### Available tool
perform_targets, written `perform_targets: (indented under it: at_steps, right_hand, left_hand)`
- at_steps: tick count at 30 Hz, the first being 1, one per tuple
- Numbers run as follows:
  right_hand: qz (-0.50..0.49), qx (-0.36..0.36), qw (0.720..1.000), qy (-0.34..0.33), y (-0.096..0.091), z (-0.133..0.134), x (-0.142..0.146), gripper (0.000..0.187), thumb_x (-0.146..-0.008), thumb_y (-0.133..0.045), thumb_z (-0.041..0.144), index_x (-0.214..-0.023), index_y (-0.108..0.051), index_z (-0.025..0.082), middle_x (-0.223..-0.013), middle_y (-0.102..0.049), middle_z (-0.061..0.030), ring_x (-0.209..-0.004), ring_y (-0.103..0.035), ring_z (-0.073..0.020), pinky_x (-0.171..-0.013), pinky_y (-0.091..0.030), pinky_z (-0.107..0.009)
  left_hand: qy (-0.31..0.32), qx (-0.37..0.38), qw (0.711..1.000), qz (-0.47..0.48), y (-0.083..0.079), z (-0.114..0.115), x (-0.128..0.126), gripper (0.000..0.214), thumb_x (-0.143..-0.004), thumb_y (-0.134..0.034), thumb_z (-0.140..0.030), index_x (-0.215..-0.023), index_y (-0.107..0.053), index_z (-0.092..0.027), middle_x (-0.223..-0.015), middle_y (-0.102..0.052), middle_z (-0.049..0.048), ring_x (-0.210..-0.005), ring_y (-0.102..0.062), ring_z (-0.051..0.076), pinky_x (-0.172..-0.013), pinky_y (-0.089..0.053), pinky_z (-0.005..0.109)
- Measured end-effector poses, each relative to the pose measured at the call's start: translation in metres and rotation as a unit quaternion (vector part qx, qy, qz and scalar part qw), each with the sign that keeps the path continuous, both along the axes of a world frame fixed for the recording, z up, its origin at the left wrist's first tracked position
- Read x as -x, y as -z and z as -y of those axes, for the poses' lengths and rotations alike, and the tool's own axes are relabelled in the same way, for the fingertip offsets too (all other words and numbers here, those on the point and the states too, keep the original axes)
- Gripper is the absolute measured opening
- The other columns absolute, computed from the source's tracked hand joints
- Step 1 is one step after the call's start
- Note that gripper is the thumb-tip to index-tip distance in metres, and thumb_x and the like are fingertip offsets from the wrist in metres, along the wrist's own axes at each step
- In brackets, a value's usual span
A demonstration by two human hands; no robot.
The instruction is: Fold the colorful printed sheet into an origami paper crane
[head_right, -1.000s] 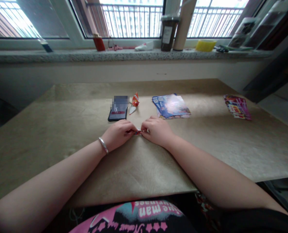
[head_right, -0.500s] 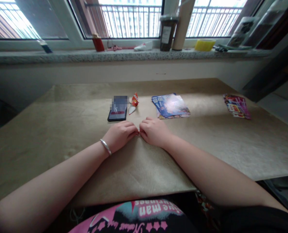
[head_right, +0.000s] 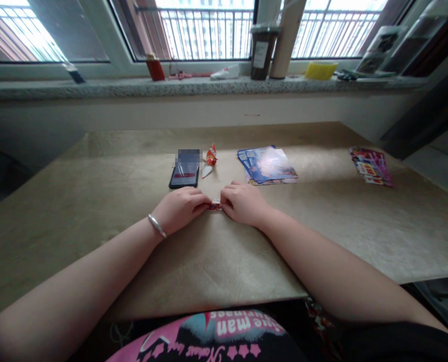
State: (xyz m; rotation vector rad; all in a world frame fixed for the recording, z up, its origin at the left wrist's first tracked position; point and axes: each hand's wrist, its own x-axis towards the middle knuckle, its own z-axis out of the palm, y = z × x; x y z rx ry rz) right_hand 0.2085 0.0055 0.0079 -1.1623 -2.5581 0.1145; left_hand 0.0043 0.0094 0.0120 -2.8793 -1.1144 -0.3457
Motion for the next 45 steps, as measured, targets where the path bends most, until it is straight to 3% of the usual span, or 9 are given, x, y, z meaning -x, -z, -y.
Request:
perform_targets:
  at_steps: [11, 17, 21, 25, 31, 35, 38, 41, 45]
  right_hand:
    - [-0.010, 0.012, 1.000, 0.004, 0.000, 0.000, -0.003, 0.009, -0.078, -0.055, 0.023, -0.072, -0.060, 0.019, -0.072, -0.062, -0.0028, -0.072, -0.053, -0.0164, -0.064, -0.034, -0.026]
    - [-0.036, 0.002, 0.999, -0.017, 0.001, -0.001, -0.005, 0.009, -0.080, -0.056, 0.024, -0.076, -0.063, 0.019, -0.083, -0.063, -0.0046, -0.077, -0.052, -0.0163, -0.070, -0.036, -0.026]
    - [-0.052, 0.011, 0.999, -0.009, 0.002, -0.002, -0.006, 0.008, -0.079, -0.058, 0.025, -0.077, -0.063, 0.019, -0.074, -0.063, -0.0034, -0.077, -0.052, -0.0169, -0.071, -0.038, -0.027]
    - [-0.083, 0.029, 0.996, 0.012, 0.002, -0.002, -0.006, 0.008, -0.078, -0.060, 0.026, -0.077, -0.064, 0.019, -0.070, -0.062, -0.0033, -0.075, -0.053, -0.0170, -0.068, -0.039, -0.027]
    - [-0.173, 0.110, 0.978, 0.043, 0.003, -0.001, -0.004, 0.009, -0.078, -0.060, 0.026, -0.078, -0.064, 0.019, -0.070, -0.064, -0.0028, -0.073, -0.055, -0.0154, -0.064, -0.040, -0.026]
    - [-0.284, 0.233, 0.930, 0.035, 0.010, -0.002, -0.002, 0.011, -0.076, -0.060, 0.027, -0.077, -0.060, 0.017, -0.063, -0.061, 0.0007, -0.060, -0.053, -0.0112, -0.058, -0.041, -0.023]
    - [-0.309, 0.302, 0.902, 0.018, 0.014, -0.004, -0.001, 0.014, -0.075, -0.060, 0.030, -0.077, -0.059, 0.016, -0.058, -0.058, 0.0034, -0.053, -0.050, -0.0093, -0.053, -0.039, -0.022]
    - [-0.289, 0.284, 0.914, 0.037, 0.013, -0.004, -0.001, 0.015, -0.077, -0.058, 0.030, -0.078, -0.060, 0.016, -0.057, -0.055, 0.0037, -0.053, -0.048, -0.0088, -0.052, -0.037, -0.021]
    - [-0.241, 0.180, 0.954, 0.009, 0.007, -0.001, -0.002, 0.015, -0.080, -0.054, 0.027, -0.081, -0.064, 0.016, -0.075, -0.059, -0.0020, -0.061, -0.050, -0.0094, -0.056, -0.041, -0.022]
  left_hand:
    - [-0.027, -0.026, 0.996, -0.081, -0.010, 0.004, -0.002, 0.010, -0.084, -0.053, -0.020, -0.078, -0.061, -0.017, -0.077, -0.061, 0.0030, -0.072, -0.057, 0.016, -0.055, -0.037, 0.024]
    - [0.003, -0.003, 1.000, -0.022, -0.002, -0.001, 0.001, 0.013, -0.086, -0.048, -0.017, -0.085, -0.061, -0.017, -0.080, -0.061, 0.0041, -0.076, -0.056, 0.016, -0.065, -0.042, 0.025]
    - [0.013, 0.017, 1.000, 0.019, 0.002, -0.002, 0.001, 0.016, -0.083, -0.047, -0.012, -0.094, -0.058, -0.016, -0.084, -0.061, 0.0051, -0.077, -0.055, 0.016, -0.068, -0.044, 0.026]
    - [0.071, 0.036, 0.996, 0.041, 0.004, -0.001, 0.000, 0.022, -0.087, -0.041, -0.013, -0.094, -0.060, -0.018, -0.093, -0.061, 0.0056, -0.082, -0.054, 0.015, -0.074, -0.044, 0.026]
    - [0.076, 0.120, 0.982, 0.124, 0.005, -0.002, 0.001, 0.014, -0.082, -0.058, -0.022, -0.095, -0.061, -0.017, -0.091, -0.058, 0.0050, -0.081, -0.054, 0.013, -0.071, -0.044, 0.023]
    - [0.063, 0.147, 0.975, 0.157, 0.004, -0.002, 0.003, 0.011, -0.081, -0.057, -0.022, -0.090, -0.062, -0.017, -0.082, -0.058, 0.0023, -0.072, -0.053, 0.011, -0.064, -0.042, 0.020]
    - [0.068, 0.149, 0.973, 0.166, 0.002, -0.001, 0.002, 0.009, -0.082, -0.055, -0.021, -0.085, -0.063, -0.017, -0.078, -0.059, 0.0016, -0.071, -0.053, 0.011, -0.064, -0.042, 0.021]
    - [0.061, 0.140, 0.974, 0.167, 0.002, -0.002, 0.000, 0.009, -0.082, -0.054, -0.021, -0.084, -0.062, -0.017, -0.075, -0.062, 0.0013, -0.072, -0.054, 0.012, -0.067, -0.042, 0.022]
    - [0.047, 0.124, 0.977, 0.169, 0.005, -0.005, -0.002, 0.010, -0.083, -0.054, -0.022, -0.084, -0.062, -0.017, -0.076, -0.064, 0.0011, -0.074, -0.055, 0.012, -0.072, -0.043, 0.024]
